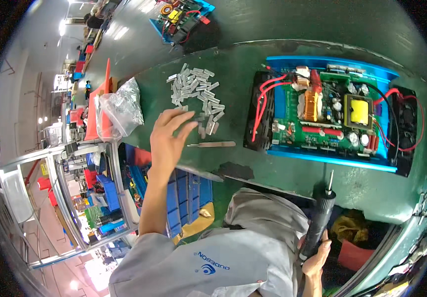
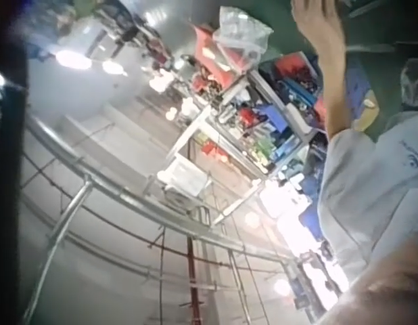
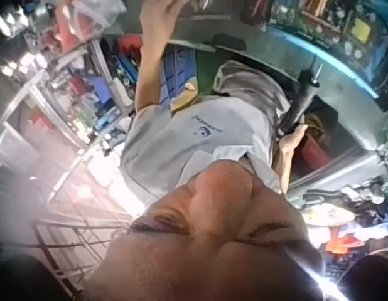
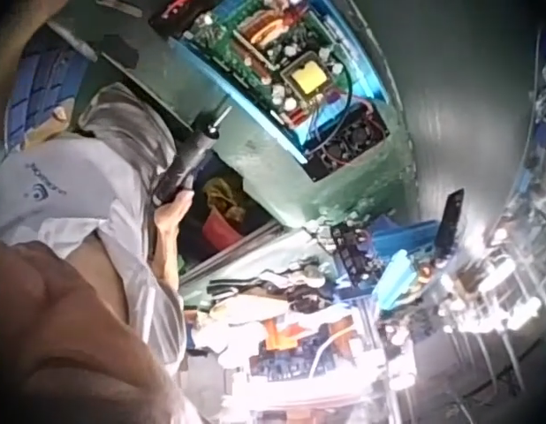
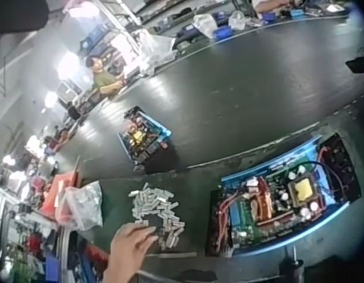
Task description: The recorder is assembling electronic components, specifically power inverters, by securing boards into housings and connecting parts.
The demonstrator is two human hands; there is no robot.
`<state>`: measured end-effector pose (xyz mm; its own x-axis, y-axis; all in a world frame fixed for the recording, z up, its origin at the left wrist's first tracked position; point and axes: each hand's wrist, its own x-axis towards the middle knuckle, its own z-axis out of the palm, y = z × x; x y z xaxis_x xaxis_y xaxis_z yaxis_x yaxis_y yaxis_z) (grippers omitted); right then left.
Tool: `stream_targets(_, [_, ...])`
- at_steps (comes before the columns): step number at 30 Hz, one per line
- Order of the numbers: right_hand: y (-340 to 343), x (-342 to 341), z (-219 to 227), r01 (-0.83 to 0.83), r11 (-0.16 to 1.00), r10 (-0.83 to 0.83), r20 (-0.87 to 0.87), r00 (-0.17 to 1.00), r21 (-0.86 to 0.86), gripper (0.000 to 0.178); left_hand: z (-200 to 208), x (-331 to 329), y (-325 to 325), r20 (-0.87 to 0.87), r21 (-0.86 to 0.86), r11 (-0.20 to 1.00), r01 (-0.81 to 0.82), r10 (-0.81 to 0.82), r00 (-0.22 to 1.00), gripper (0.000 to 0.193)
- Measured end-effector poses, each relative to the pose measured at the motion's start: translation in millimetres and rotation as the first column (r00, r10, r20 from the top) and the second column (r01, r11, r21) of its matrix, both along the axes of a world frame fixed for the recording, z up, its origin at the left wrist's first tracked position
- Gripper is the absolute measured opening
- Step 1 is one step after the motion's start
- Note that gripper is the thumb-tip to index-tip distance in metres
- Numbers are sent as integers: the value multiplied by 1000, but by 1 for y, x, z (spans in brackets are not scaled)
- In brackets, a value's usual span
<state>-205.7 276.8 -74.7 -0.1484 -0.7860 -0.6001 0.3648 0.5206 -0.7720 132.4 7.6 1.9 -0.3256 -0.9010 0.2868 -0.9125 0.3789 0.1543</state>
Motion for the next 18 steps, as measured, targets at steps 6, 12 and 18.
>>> stream_targets(6, [-7, -2, 10, -97, 993, 101, -78, 992, 62, 80, -10, 20, 1, -42, 174, 985, -17, 25, 999, 13])
stream_targets(12, [-16, 2, 16, -99, 991, 78, -230, 970, -85, 74, 26, -32, -22, -478, 285, 956, 70, 79, 875, 18])
stream_targets(18, [-23, -8, 22, -131, 979, 89, -255, 963, -153, 46, 41, -187, -10, -563, 374, 832, 411, -148, 813, 20])
